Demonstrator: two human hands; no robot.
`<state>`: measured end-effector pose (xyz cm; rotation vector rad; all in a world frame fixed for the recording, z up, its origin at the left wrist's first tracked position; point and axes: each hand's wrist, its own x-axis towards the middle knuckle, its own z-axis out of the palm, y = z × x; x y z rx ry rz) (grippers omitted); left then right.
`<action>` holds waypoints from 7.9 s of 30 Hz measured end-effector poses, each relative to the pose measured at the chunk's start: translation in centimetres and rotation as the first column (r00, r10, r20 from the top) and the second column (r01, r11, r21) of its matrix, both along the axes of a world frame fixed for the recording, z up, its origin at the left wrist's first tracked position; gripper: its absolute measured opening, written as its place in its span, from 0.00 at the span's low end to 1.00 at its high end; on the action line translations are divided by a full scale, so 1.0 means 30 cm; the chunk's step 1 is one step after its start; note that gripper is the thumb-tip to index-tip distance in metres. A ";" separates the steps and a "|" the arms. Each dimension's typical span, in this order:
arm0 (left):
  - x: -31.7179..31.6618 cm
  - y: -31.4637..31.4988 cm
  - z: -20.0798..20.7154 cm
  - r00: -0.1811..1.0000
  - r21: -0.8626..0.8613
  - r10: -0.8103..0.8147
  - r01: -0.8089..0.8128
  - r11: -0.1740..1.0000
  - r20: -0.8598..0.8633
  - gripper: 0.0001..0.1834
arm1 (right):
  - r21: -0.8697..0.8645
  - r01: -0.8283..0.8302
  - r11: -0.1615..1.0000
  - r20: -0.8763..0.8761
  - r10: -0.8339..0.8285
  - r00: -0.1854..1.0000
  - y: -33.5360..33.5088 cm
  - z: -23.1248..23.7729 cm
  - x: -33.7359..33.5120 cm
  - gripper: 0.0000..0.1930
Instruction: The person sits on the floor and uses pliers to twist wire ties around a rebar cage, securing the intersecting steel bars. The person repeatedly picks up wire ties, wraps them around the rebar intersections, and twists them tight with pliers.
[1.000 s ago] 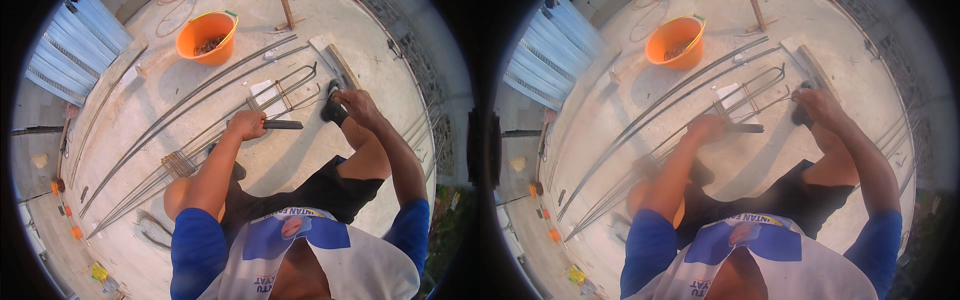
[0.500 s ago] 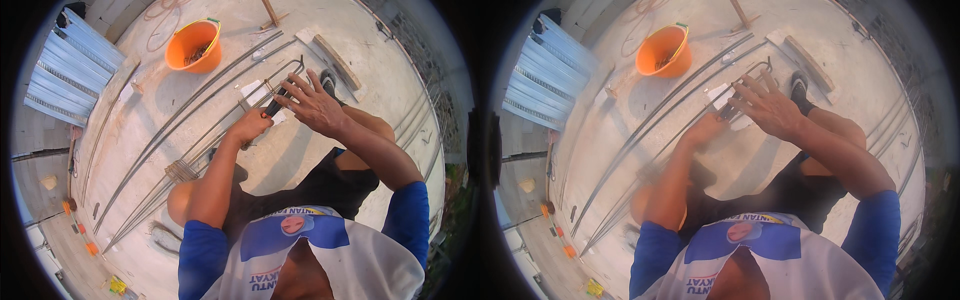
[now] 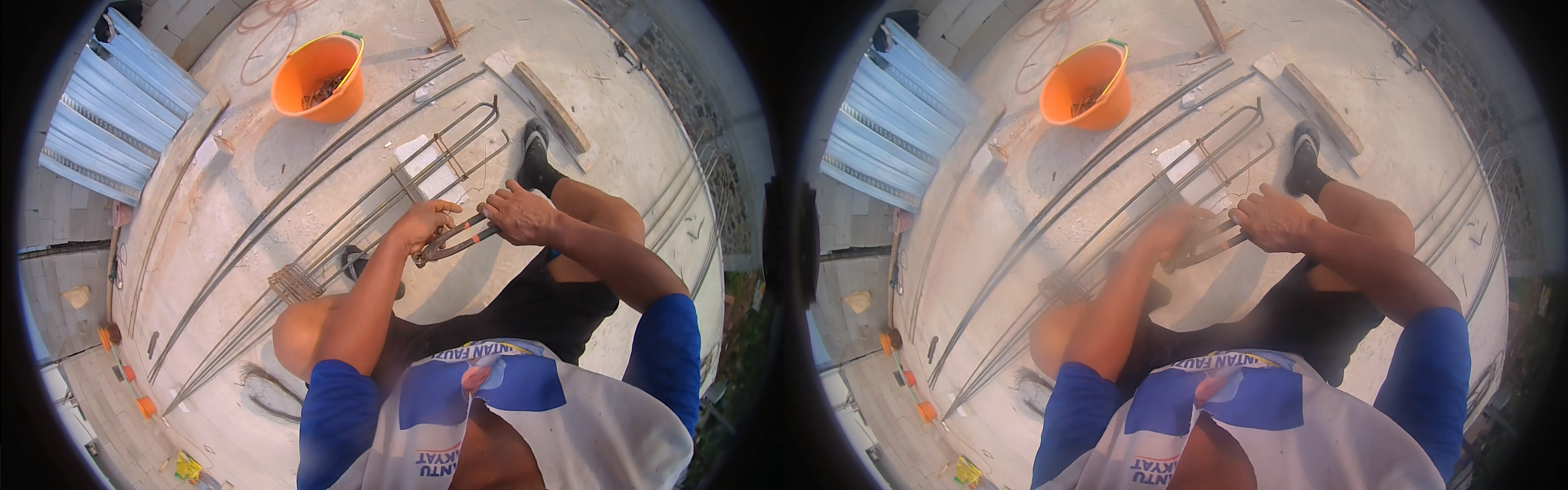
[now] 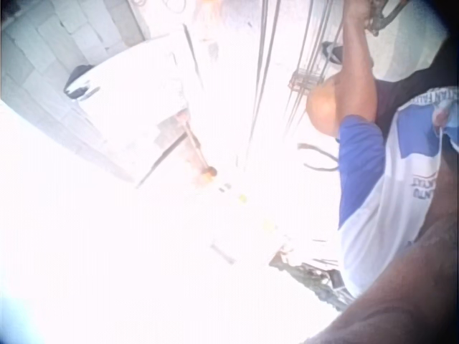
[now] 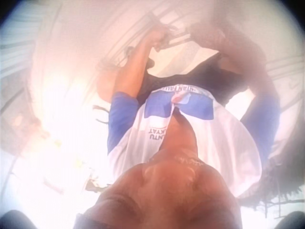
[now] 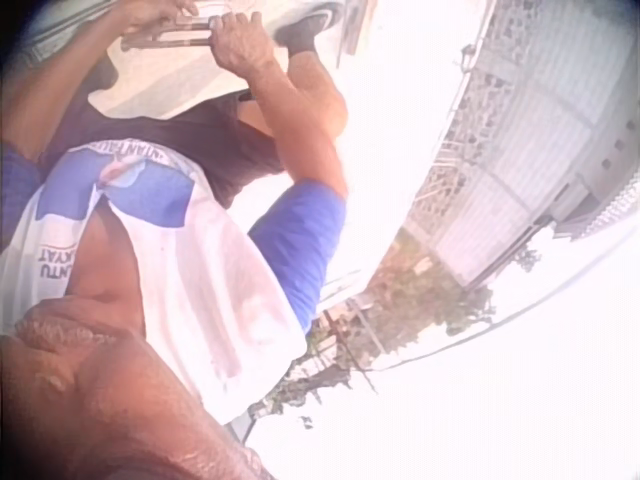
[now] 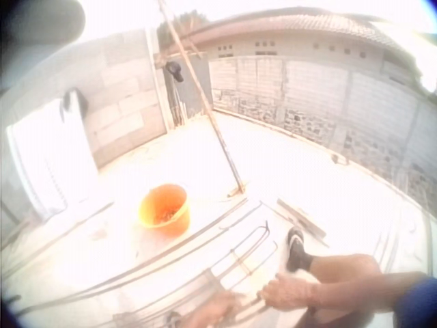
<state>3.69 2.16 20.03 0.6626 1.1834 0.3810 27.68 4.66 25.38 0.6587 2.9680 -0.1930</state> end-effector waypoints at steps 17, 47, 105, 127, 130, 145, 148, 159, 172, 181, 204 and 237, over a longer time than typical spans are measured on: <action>-0.131 0.120 0.117 0.982 0.397 0.033 0.044 0.917 -0.187 0.15 | -0.809 0.577 0.114 0.307 -0.755 0.579 0.033 -0.023 0.032 0.35; -0.083 -0.012 -0.733 0.608 0.367 0.195 0.171 0.914 -0.770 0.20 | 0.244 0.720 0.649 0.337 -0.753 0.565 -0.013 -0.394 0.061 0.29; -0.129 -0.042 -0.851 0.557 0.285 0.093 0.270 0.920 -0.825 0.22 | -0.558 0.829 0.033 0.660 -0.588 0.468 0.154 -0.351 0.285 0.13; -0.195 -0.054 -0.684 0.747 0.273 0.106 0.104 0.956 -0.657 0.16 | -0.580 0.811 -0.072 0.102 -0.995 -0.015 0.402 -0.586 0.262 0.28; -0.191 -0.057 -0.678 0.761 0.306 0.148 0.069 0.950 -0.632 0.15 | -0.551 0.832 0.067 -0.049 -0.998 0.048 0.451 -0.575 0.271 0.30; -0.171 -0.045 -0.694 0.775 0.407 0.183 0.104 0.907 -0.606 0.17 | -0.629 0.772 -0.091 0.280 -0.953 0.116 0.475 -0.347 0.278 0.36; -0.176 -0.042 -0.693 0.745 0.342 0.111 0.163 0.926 -0.658 0.17 | -0.684 0.701 -0.202 0.287 -0.958 0.005 0.464 -0.361 0.269 0.35; -0.172 -0.052 -0.740 0.719 0.389 0.170 0.149 0.909 -0.674 0.18 | -0.751 0.647 -0.132 0.207 -0.978 0.040 0.371 -0.455 0.233 0.12; -0.166 -0.027 -0.795 0.705 0.329 0.105 0.190 0.925 -0.701 0.17 | -0.611 0.737 0.291 0.188 -0.850 0.492 0.164 -0.515 0.013 0.20; -0.173 -0.032 -0.781 0.711 0.390 0.114 0.239 0.889 -0.694 0.20 | -0.501 0.819 0.280 0.137 -0.908 0.395 0.188 -0.560 0.035 0.22; -0.211 -0.067 -0.770 0.735 0.406 0.164 0.162 0.899 -0.657 0.25 | -0.142 0.876 0.461 -0.156 -0.884 0.440 0.328 -0.607 -0.128 0.29; -0.293 -0.008 0.691 0.809 0.797 0.405 0.123 0.591 -0.425 0.18 | -0.261 0.271 0.926 -0.685 -0.376 0.624 0.094 0.468 -0.291 0.09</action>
